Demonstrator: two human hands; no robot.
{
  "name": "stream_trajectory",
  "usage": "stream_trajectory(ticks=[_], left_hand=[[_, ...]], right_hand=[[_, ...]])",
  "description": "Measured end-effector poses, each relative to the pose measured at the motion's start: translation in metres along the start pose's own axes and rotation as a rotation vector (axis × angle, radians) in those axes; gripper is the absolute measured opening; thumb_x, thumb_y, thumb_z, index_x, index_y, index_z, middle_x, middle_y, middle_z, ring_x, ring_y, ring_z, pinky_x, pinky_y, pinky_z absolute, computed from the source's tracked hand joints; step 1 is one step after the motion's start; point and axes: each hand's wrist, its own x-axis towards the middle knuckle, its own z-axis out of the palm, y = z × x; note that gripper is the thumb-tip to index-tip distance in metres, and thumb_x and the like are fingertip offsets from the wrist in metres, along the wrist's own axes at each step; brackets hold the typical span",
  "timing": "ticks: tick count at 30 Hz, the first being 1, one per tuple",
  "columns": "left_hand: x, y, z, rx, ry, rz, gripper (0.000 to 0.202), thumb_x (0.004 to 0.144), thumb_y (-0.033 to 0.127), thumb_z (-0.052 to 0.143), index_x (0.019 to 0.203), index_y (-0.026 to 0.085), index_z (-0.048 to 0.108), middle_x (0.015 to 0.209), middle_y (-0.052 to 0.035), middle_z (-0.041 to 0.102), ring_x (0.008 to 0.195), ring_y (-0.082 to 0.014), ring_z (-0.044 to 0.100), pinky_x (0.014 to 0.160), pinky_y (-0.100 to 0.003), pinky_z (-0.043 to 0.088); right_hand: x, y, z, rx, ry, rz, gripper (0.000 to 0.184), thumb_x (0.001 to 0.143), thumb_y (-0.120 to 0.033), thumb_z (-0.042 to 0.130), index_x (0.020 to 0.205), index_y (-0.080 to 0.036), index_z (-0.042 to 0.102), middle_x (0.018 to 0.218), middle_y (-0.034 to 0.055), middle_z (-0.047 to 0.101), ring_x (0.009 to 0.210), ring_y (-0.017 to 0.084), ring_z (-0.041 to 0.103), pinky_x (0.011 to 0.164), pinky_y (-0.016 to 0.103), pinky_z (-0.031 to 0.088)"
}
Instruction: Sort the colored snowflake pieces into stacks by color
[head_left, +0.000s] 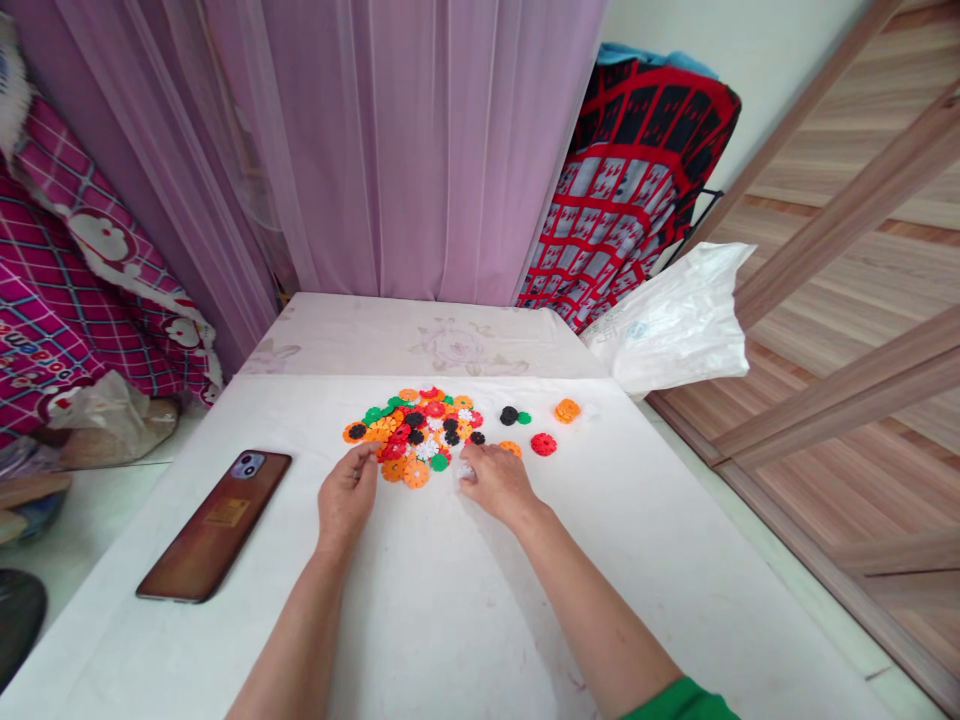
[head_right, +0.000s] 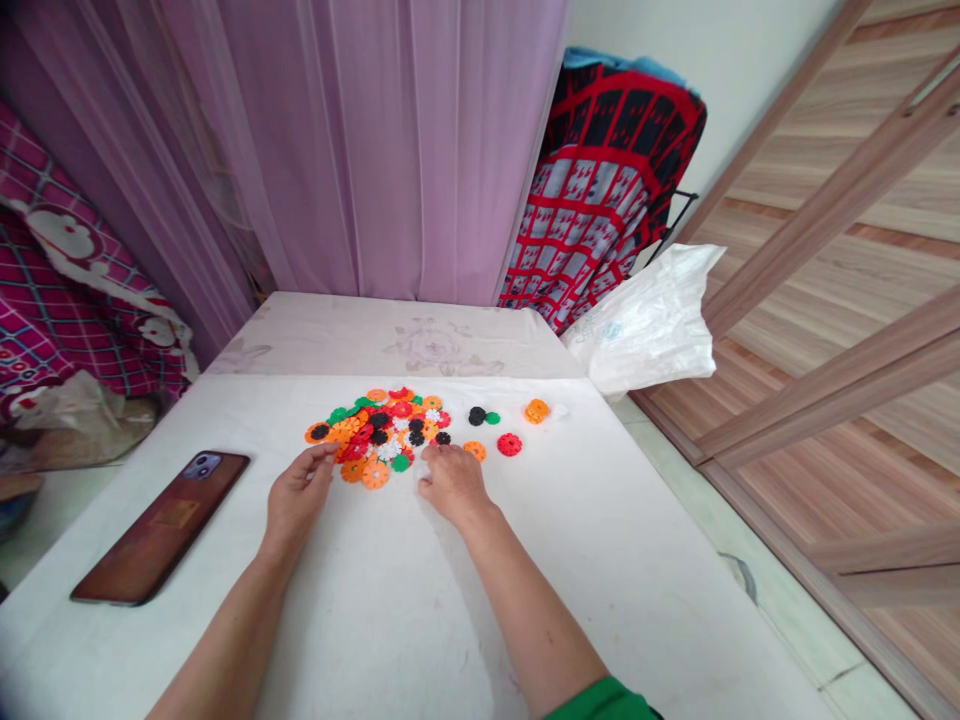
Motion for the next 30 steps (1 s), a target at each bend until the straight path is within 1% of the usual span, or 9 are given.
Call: stream_trajectory(ticks=[4, 6, 8, 13, 20, 22, 25, 27, 30], left_hand=[[0.0, 0.003, 0.0, 0.002, -0.002, 0.0, 0.034, 0.079, 0.041, 0.049, 0.1, 0.023, 0.068, 0.084, -0.0008, 0.072, 0.073, -0.0153, 0.065, 0.069, -0.026, 0.05], [-0.001, 0.006, -0.001, 0.007, 0.001, -0.009, 0.033, 0.079, 0.041, 0.049, 0.099, 0.023, 0.068, 0.084, -0.0005, 0.072, 0.072, -0.0153, 0.065, 0.069, -0.026, 0.05], [-0.001, 0.008, -0.001, 0.013, 0.004, -0.021, 0.032, 0.078, 0.041, 0.049, 0.098, 0.024, 0.068, 0.084, -0.0002, 0.072, 0.071, -0.0153, 0.065, 0.07, -0.027, 0.05], [-0.001, 0.01, -0.003, 0.02, 0.004, -0.02, 0.033, 0.078, 0.041, 0.048, 0.097, 0.023, 0.068, 0.085, -0.0005, 0.072, 0.071, -0.0153, 0.065, 0.071, -0.027, 0.051], [-0.001, 0.012, -0.004, 0.036, 0.008, -0.027, 0.034, 0.077, 0.041, 0.049, 0.098, 0.023, 0.068, 0.085, -0.001, 0.072, 0.072, -0.0159, 0.065, 0.071, -0.027, 0.05], [0.0, 0.011, -0.003, 0.031, 0.003, -0.022, 0.035, 0.077, 0.042, 0.048, 0.098, 0.023, 0.068, 0.086, -0.0012, 0.072, 0.073, -0.0162, 0.065, 0.071, -0.027, 0.05], [0.0, 0.011, -0.003, 0.038, -0.002, -0.033, 0.035, 0.077, 0.042, 0.048, 0.098, 0.023, 0.068, 0.088, -0.0013, 0.072, 0.073, -0.0165, 0.066, 0.072, -0.028, 0.05], [0.0, 0.009, -0.003, 0.044, 0.001, -0.04, 0.034, 0.077, 0.042, 0.049, 0.098, 0.024, 0.068, 0.088, -0.001, 0.072, 0.072, -0.0165, 0.066, 0.072, -0.028, 0.05], [0.001, 0.004, -0.002, 0.039, 0.003, -0.03, 0.033, 0.078, 0.042, 0.049, 0.099, 0.025, 0.067, 0.092, -0.0007, 0.072, 0.074, -0.0163, 0.066, 0.072, -0.028, 0.051]], right_hand=[[-0.011, 0.021, -0.018, 0.133, 0.064, 0.08, 0.029, 0.074, -0.025, 0.058, 0.103, -0.024, 0.063, 0.103, 0.0009, 0.068, 0.096, 0.018, 0.059, 0.076, 0.027, 0.038], [-0.021, 0.029, -0.025, 0.137, 0.067, 0.095, 0.026, 0.074, -0.024, 0.059, 0.1, -0.023, 0.063, 0.102, 0.0011, 0.067, 0.094, 0.017, 0.058, 0.075, 0.026, 0.037], [-0.029, 0.034, -0.027, 0.126, 0.052, 0.084, 0.024, 0.074, -0.023, 0.059, 0.098, -0.023, 0.064, 0.101, 0.0015, 0.067, 0.093, 0.017, 0.058, 0.075, 0.026, 0.037], [-0.039, 0.032, -0.016, 0.083, 0.058, 0.041, 0.02, 0.076, -0.021, 0.057, 0.094, -0.024, 0.065, 0.099, 0.0023, 0.066, 0.093, 0.016, 0.057, 0.076, 0.025, 0.037], [-0.036, 0.031, -0.006, 0.118, 0.068, 0.027, 0.018, 0.076, -0.021, 0.057, 0.092, -0.024, 0.065, 0.098, 0.0024, 0.066, 0.094, 0.018, 0.057, 0.078, 0.026, 0.039], [-0.036, 0.036, -0.004, 0.183, 0.127, 0.019, 0.016, 0.077, -0.024, 0.057, 0.091, -0.024, 0.065, 0.099, 0.0022, 0.065, 0.094, 0.017, 0.057, 0.079, 0.026, 0.039], [-0.042, 0.05, 0.004, 0.304, 0.293, 0.064, 0.015, 0.081, -0.026, 0.051, 0.088, -0.023, 0.063, 0.096, 0.0016, 0.066, 0.082, 0.015, 0.059, 0.075, 0.025, 0.041], [-0.051, 0.057, 0.015, 0.37, 0.389, 0.115, 0.016, 0.082, -0.027, 0.047, 0.084, -0.022, 0.062, 0.088, 0.0006, 0.066, 0.07, 0.013, 0.058, 0.069, 0.024, 0.041], [-0.066, 0.062, 0.038, 0.438, 0.451, 0.163, 0.019, 0.082, -0.03, 0.044, 0.079, -0.022, 0.062, 0.076, -0.0006, 0.065, 0.06, 0.011, 0.056, 0.063, 0.023, 0.041]])
